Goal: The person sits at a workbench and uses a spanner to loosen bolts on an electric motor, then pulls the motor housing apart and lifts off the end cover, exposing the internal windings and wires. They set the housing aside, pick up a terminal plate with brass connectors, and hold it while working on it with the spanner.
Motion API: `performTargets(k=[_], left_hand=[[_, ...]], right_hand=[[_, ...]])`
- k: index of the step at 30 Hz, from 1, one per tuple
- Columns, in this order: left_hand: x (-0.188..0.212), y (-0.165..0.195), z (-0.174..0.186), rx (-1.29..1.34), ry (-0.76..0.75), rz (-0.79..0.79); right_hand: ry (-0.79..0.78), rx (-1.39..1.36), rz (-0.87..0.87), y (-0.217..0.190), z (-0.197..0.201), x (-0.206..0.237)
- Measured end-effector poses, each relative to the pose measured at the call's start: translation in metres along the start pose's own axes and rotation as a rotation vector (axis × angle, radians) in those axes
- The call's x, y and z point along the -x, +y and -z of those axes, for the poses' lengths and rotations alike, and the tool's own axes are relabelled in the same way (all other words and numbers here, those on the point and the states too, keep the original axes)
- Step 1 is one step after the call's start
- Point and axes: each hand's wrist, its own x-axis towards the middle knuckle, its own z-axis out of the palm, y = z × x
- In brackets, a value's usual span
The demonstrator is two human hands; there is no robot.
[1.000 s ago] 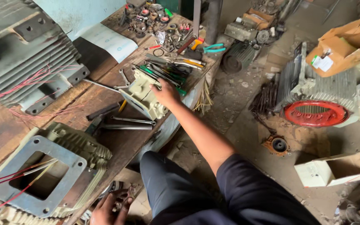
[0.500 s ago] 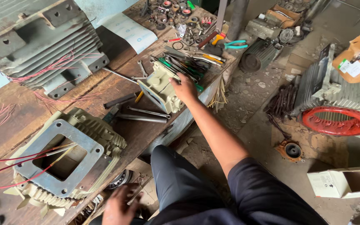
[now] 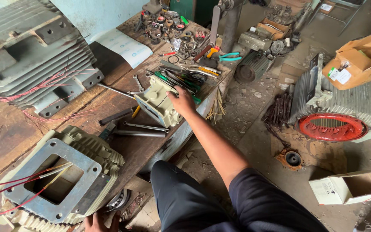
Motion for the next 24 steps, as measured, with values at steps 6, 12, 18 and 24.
performTargets(k=[6,12,18,24], left_hand=[[-0.0051,0.0004,-0.0009,-0.061,0.008,0.058],[-0.0067,-0.0032,0.0015,-0.075,-0.037,0.127],[-0.0067,-0.0046,0.0044,-0.032,-0.078,0.173],[-0.0075,-0.0017,0.0041,0.026,-0.044,0.168]], right_hand=[[0.026,-0.006,0.017,-0.0011,0.0007,0.0012],[0.056,-0.033,0.027,-0.0020,0.0013,0.0025],[0.036,-0.051,0.018,-0.0067,0.0047,0.0035],[0.026,-0.069,-0.008,-0.0099,0.0069,0.0042]])
